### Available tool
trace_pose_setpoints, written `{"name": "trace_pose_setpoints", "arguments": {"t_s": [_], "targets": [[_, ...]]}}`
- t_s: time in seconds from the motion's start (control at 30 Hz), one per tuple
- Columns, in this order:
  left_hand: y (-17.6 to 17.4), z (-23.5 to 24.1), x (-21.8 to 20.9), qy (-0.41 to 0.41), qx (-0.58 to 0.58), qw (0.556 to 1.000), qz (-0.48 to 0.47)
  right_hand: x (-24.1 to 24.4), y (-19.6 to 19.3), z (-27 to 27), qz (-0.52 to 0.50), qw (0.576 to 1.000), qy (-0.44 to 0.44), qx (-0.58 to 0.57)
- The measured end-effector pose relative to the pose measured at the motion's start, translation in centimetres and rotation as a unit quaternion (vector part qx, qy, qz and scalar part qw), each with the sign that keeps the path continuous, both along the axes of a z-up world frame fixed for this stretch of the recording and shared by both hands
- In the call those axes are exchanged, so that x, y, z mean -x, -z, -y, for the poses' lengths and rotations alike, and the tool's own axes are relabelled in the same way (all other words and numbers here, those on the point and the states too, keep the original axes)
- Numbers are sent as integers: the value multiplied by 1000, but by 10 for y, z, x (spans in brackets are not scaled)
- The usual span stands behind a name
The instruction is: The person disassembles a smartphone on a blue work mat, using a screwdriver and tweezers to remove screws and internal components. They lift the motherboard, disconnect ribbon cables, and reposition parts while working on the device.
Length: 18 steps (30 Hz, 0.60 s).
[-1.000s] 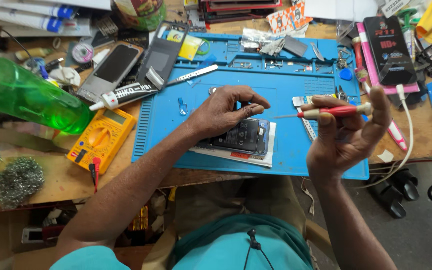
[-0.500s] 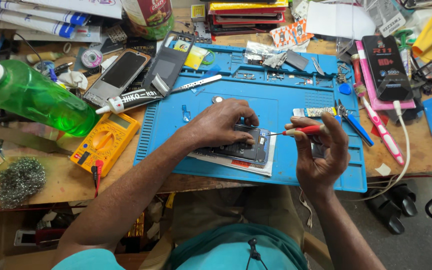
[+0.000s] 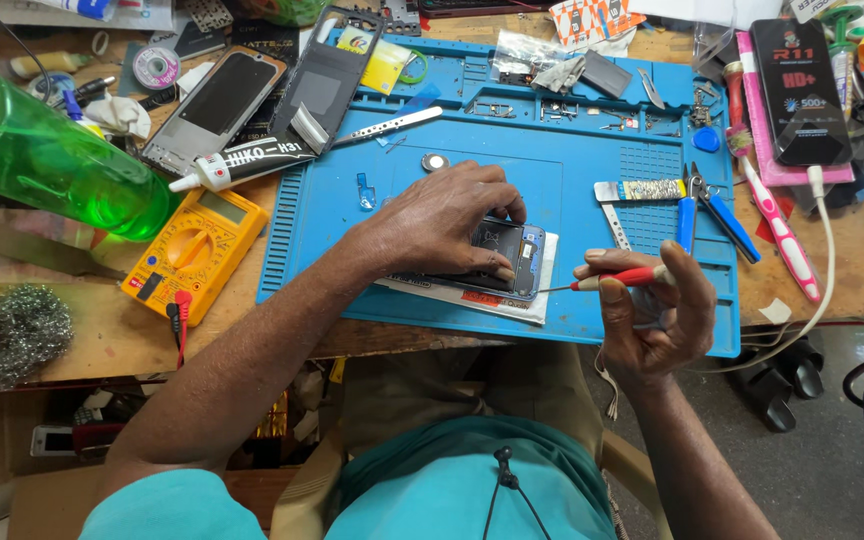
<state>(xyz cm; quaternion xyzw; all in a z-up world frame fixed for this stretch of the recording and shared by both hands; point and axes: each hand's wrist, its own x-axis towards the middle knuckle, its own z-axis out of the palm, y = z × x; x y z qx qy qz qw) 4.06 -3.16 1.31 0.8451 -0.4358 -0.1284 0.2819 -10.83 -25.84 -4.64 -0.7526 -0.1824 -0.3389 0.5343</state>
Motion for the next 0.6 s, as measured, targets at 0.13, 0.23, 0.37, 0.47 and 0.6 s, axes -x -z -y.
{"name": "trace_pose_setpoints", "arguments": {"t_s": [0.13, 0.23, 0.37, 0.47, 0.6], "targets": [[2, 1, -1, -1, -9, 1000, -4, 1, 2, 1, -1, 1000, -17, 5], [2, 1, -1, 3, -9, 1000, 0, 2, 2, 1, -5, 1000, -18, 7], [1, 1, -1, -1, -15, 1000, -4, 1, 1, 1, -6, 1000, -20, 14], [1, 1, -1, -4, -20, 1000, -7, 0, -1, 2, -2, 999, -22, 29], [3, 1, -1, -9, -21, 1000, -15, 0, -3, 1, 7, 999, -22, 36]]}}
